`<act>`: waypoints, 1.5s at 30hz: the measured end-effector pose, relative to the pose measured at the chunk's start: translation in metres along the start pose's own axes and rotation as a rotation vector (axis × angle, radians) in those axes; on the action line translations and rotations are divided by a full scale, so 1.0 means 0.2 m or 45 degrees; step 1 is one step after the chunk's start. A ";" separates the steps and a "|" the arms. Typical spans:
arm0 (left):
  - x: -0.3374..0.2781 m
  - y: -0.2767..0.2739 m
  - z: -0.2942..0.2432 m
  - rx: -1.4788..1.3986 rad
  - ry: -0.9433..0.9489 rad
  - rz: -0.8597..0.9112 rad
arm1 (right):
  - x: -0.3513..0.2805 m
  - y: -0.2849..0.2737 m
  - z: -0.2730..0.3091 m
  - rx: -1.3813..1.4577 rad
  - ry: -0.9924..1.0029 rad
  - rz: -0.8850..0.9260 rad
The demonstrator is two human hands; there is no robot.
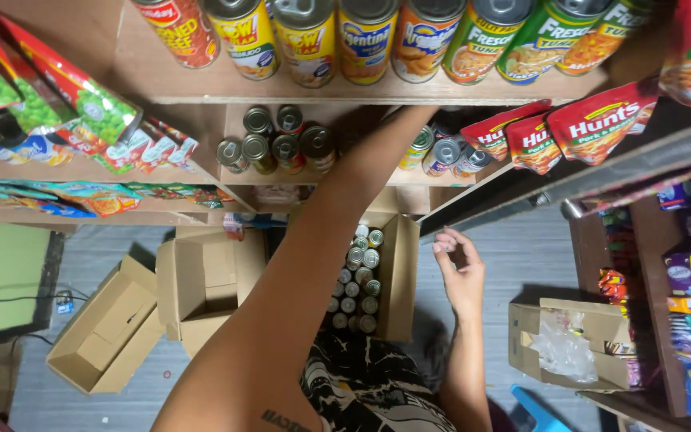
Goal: Stocking grocery store shelves with various canned food products from a cardboard box.
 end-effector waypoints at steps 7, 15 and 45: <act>-0.04 0.15 0.06 0.051 -0.053 0.146 | 0.08 -0.05 -0.04 0.037 0.037 -0.015; -0.12 0.47 0.32 0.116 -0.123 0.329 | 0.09 0.07 -0.03 -0.037 0.022 0.022; -0.68 0.09 0.07 0.299 -0.211 0.333 | -0.19 0.14 0.00 -0.097 -0.017 0.207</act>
Point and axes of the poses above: each hand's wrist, its own x-axis towards the middle knuckle, its own y-axis out of the palm, z = x × y, the point moved 10 cm from there along x, towards the middle knuckle, and after that the axes turned 7 degrees about y, right-handed, at the moved point
